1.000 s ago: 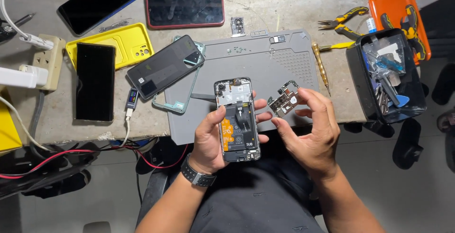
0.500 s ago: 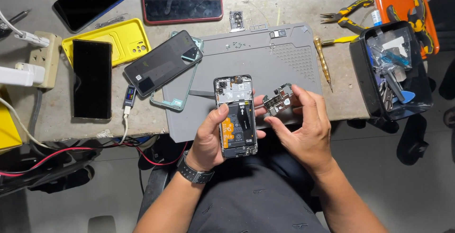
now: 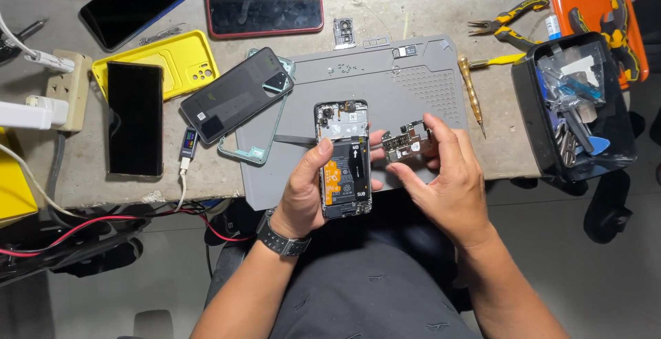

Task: The person works on a disassembled smartphone, using tweezers to carefully manipulate and connect internal ribbon cables and components on the motherboard. The hands adjust the position of the phone and the internal parts throughout the process.

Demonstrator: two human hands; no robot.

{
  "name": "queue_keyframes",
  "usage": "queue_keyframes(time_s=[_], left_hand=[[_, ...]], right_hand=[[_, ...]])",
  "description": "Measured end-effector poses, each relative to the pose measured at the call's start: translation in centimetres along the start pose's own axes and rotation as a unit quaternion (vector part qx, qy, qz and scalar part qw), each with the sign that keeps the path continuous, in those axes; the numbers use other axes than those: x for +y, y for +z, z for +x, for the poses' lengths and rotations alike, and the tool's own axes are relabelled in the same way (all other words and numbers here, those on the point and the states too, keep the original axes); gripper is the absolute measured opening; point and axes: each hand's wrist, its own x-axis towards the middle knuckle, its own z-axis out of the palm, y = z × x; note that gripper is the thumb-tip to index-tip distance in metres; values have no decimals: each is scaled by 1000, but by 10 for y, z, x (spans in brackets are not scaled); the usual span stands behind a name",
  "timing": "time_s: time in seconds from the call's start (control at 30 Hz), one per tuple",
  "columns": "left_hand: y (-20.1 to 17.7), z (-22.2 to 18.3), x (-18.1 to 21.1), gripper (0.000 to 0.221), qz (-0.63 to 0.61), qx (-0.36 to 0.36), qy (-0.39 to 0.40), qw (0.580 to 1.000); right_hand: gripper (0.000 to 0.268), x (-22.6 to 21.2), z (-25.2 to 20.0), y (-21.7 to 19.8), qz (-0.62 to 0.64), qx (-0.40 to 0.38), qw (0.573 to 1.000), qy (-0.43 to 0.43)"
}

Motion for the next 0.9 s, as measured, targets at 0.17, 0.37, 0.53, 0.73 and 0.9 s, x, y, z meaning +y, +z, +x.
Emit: queue_keyframes(time_s=[0.17,0.37,0.53,0.73,0.9], left_hand=[[-1,1,3,78,-12,-6,-13,1000],[-6,2,5,80,-22,-17,-19,999],[-10,0,4,82,-26,-22,-20,999],[-10,0,3,83,-29,-24,-15,999],[-11,0,2,83,-24,-24,-9,999]], right_hand=[[80,9,-2,0,10,-8,1000,15],[71,11,-2,-1,42,-12,999,23],[66,19,-5,2,52,-5,999,16],[64,32,-10,13,70,21,997,-11],[64,35,-11,14,82,24,996,-9]])
